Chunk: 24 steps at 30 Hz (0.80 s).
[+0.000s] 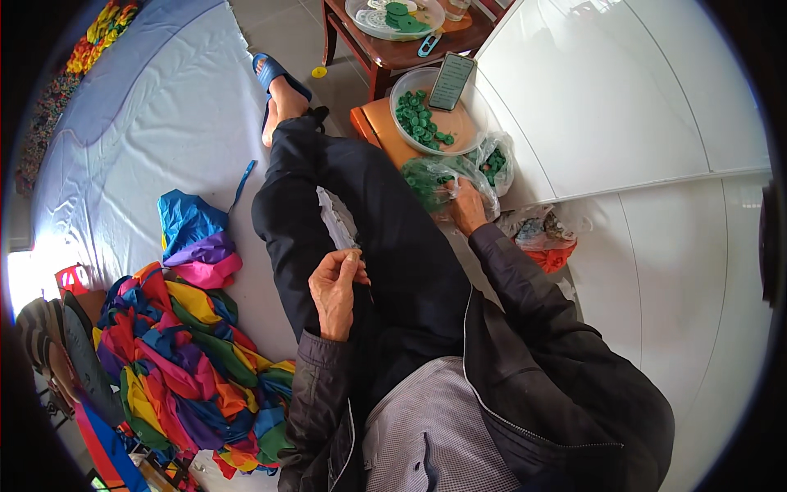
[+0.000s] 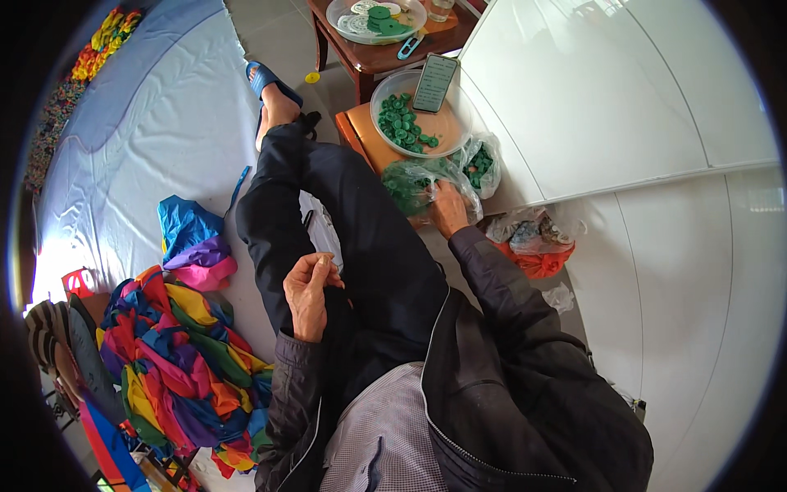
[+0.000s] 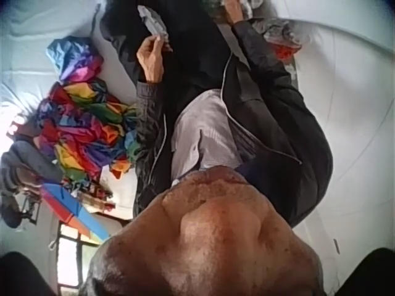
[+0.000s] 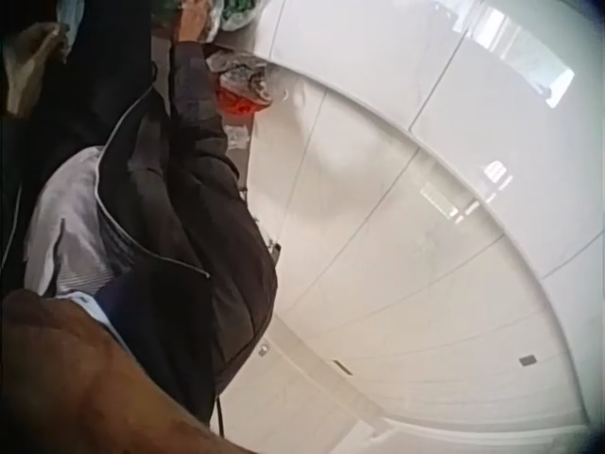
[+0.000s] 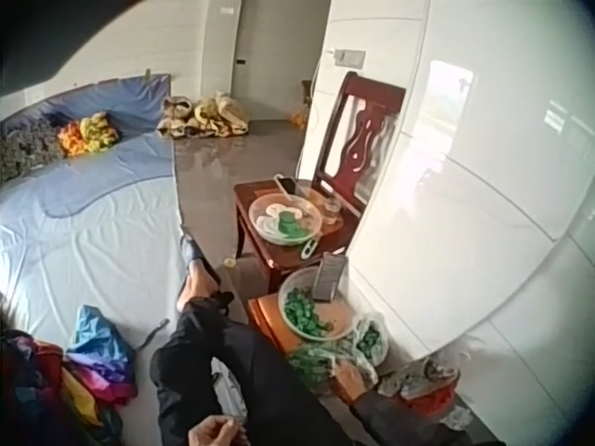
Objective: Manually packaging small green items into plastic bags.
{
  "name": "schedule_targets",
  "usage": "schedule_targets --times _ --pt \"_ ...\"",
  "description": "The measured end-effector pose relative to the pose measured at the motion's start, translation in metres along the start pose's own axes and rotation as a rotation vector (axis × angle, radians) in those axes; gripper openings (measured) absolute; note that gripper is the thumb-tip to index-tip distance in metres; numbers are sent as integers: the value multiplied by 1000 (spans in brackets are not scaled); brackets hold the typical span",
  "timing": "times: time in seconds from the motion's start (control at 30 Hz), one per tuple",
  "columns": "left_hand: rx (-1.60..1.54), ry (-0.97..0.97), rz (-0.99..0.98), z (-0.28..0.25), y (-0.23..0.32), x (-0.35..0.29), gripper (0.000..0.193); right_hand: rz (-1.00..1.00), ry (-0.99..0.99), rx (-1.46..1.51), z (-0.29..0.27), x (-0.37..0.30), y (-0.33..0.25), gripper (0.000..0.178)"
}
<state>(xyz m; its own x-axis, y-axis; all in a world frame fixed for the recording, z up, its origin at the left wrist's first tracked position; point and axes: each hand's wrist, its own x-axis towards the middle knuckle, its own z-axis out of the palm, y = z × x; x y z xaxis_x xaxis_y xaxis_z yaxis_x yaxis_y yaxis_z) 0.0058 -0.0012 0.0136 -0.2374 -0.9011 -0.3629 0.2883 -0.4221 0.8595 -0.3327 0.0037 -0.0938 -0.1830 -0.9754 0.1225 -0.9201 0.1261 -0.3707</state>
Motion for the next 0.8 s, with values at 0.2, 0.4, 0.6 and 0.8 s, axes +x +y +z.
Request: schedule_targets --times 0.2,0.4,0.6,0.8 --pt "13 -17 -5 0 0 0 19 3 101 96 -16 0 -7 22" --pt "46 -95 -21 1 3 -3 22 40 329 316 -60 0 -54 15" --pt "83 -170 21 11 10 -6 25 -46 311 453 -114 -4 -140 16" --pt "37 -155 86 11 5 -9 28 325 -424 1176 -95 -23 -199 10"
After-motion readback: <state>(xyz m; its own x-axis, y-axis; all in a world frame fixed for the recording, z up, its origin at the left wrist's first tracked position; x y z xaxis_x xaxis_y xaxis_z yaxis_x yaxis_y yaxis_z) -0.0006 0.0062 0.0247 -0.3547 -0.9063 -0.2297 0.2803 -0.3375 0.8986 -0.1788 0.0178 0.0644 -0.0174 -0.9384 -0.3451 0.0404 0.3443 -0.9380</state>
